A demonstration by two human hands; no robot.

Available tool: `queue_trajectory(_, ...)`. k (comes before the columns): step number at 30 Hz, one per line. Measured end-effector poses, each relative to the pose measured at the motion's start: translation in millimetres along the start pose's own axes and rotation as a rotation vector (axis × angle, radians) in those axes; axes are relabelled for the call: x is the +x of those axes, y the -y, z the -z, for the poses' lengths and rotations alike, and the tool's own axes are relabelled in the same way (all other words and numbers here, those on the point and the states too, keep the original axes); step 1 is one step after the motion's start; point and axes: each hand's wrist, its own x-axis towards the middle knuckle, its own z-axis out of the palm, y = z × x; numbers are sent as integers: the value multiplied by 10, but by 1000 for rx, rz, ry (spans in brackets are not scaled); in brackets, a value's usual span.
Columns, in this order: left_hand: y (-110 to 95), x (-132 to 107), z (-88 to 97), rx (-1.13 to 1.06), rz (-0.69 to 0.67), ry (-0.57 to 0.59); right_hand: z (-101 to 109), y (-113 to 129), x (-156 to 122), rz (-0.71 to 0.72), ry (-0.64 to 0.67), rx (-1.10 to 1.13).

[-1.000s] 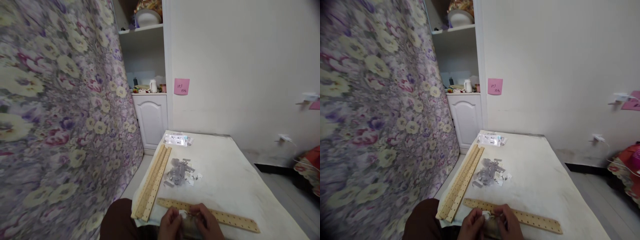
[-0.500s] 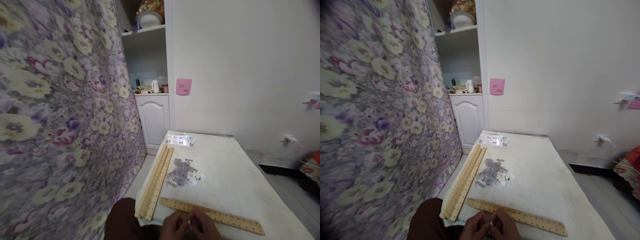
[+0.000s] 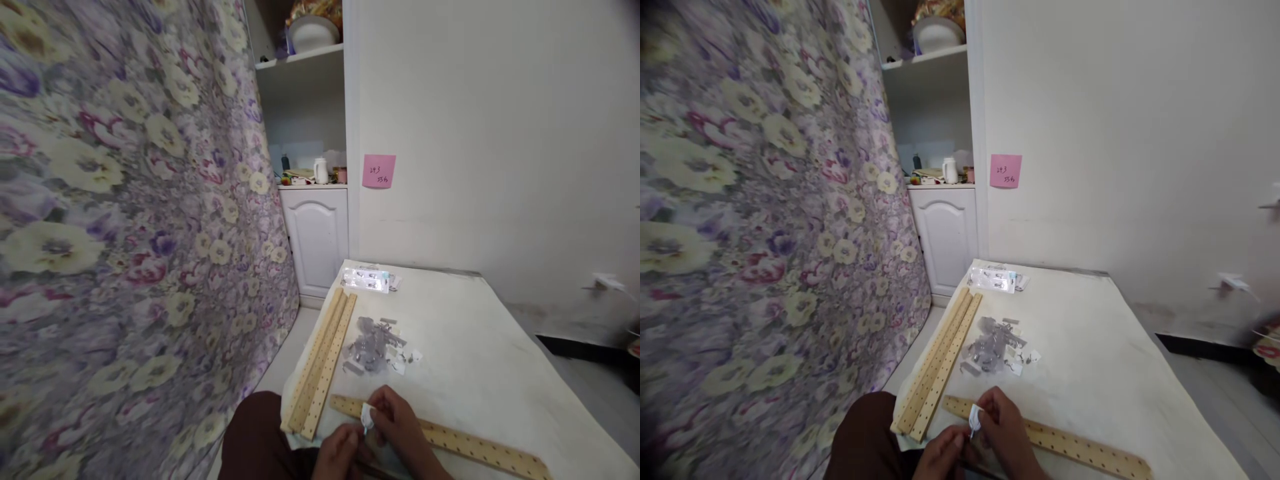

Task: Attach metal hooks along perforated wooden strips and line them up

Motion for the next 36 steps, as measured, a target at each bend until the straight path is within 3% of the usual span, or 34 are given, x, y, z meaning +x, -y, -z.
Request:
queue_trajectory(5, 69, 86, 85, -207, 50, -53, -173, -55, 231, 18, 18, -132)
queue_trajectory(10, 47, 152, 115, -295, 56, -130, -223, -142, 393, 110, -68, -389)
queue_trajectory(18, 111, 189, 142, -301, 81, -215, -266, -183, 492, -72, 31, -192)
queue_trajectory(27, 213, 255, 165, -296, 88, -243, -317, -148, 524, 28, -17, -388)
queue_trajectory(36, 306, 308, 126, -431, 73, -309, -343, -221, 544, 136, -69, -612)
